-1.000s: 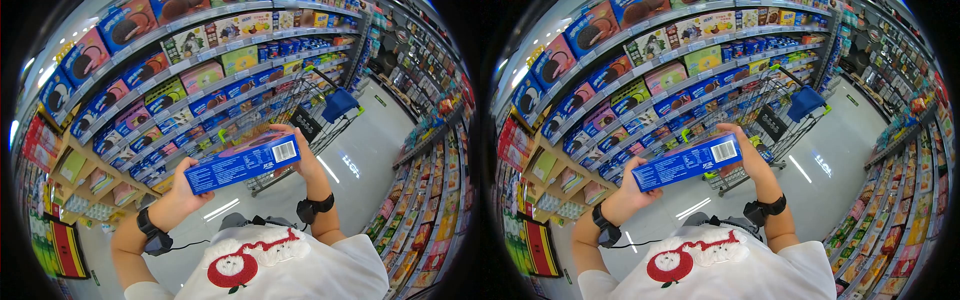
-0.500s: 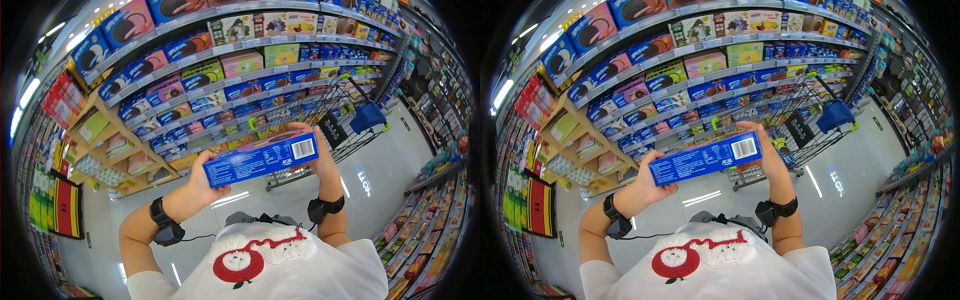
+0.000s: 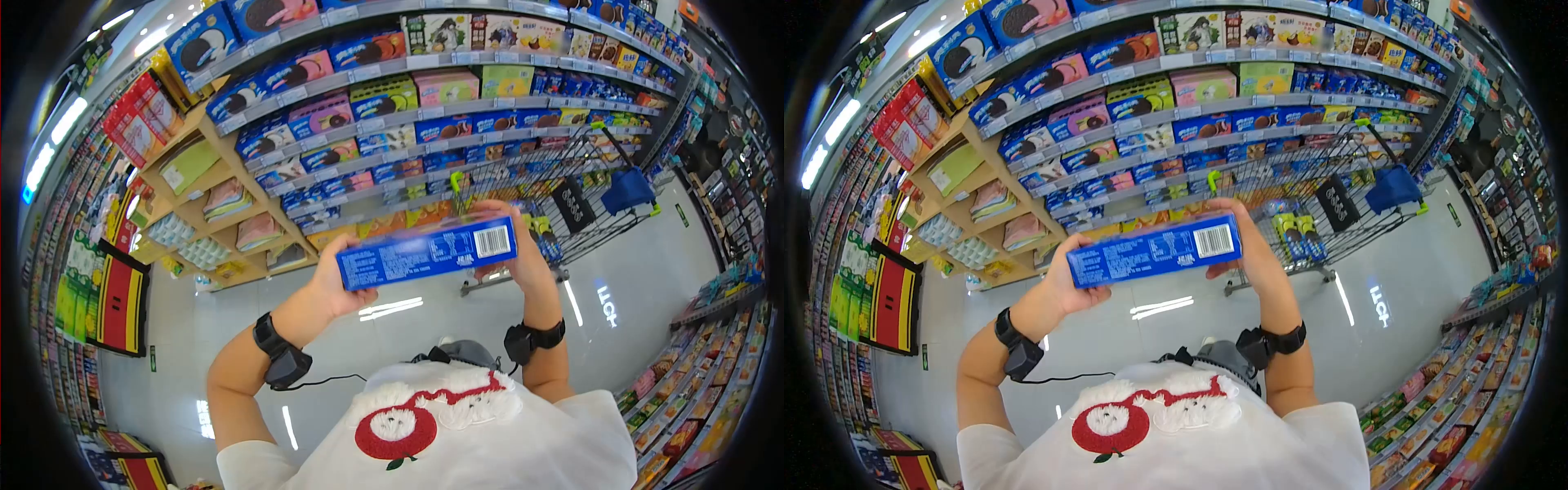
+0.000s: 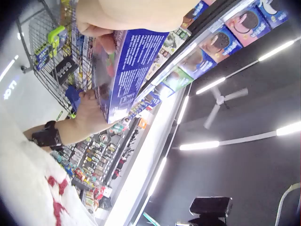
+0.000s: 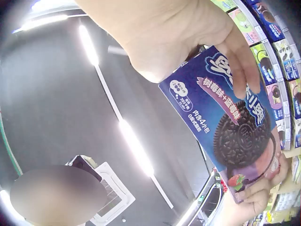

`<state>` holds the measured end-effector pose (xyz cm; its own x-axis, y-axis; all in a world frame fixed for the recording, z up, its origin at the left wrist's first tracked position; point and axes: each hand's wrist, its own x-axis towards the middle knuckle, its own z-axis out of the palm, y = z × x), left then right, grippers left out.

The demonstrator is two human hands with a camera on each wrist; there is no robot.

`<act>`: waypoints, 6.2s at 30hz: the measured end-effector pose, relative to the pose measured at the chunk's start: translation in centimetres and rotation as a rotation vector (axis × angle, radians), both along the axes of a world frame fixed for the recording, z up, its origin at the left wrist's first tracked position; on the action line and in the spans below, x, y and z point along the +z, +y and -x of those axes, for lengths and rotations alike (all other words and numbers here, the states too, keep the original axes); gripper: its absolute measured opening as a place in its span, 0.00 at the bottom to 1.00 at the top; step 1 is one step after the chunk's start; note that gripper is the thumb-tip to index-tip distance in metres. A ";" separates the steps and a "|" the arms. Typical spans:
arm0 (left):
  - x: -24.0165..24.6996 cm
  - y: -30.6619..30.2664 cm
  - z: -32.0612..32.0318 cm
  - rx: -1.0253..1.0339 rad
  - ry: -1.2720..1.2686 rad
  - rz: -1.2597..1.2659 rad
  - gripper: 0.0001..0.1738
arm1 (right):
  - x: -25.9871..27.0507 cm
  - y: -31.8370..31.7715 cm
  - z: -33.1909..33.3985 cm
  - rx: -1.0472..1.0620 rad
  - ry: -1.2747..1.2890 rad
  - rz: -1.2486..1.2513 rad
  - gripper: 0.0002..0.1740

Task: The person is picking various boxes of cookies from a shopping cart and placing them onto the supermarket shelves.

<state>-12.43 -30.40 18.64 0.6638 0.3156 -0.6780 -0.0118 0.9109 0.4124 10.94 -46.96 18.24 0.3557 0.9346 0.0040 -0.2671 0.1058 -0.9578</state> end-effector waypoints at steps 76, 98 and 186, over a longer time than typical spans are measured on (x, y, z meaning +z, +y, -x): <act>-9.7 50.6 -1.4 -0.464 -0.240 -1.704 0.23 | -12.5 42.3 5.2 -0.463 0.323 0.098 0.21; -12.2 65.3 -19.9 -0.552 0.543 -2.430 0.30 | -16.5 36.1 6.0 -0.782 0.100 -0.031 0.30; -12.7 54.0 -0.3 0.060 0.367 -1.949 0.39 | -10.8 55.7 -1.9 -0.271 -0.640 0.123 0.36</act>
<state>-12.14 23.57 5.92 0.5599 0.6803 0.4730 0.2830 -0.6935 0.6625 12.79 8.70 7.40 0.5394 0.8203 0.1902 0.3736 -0.0307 -0.9271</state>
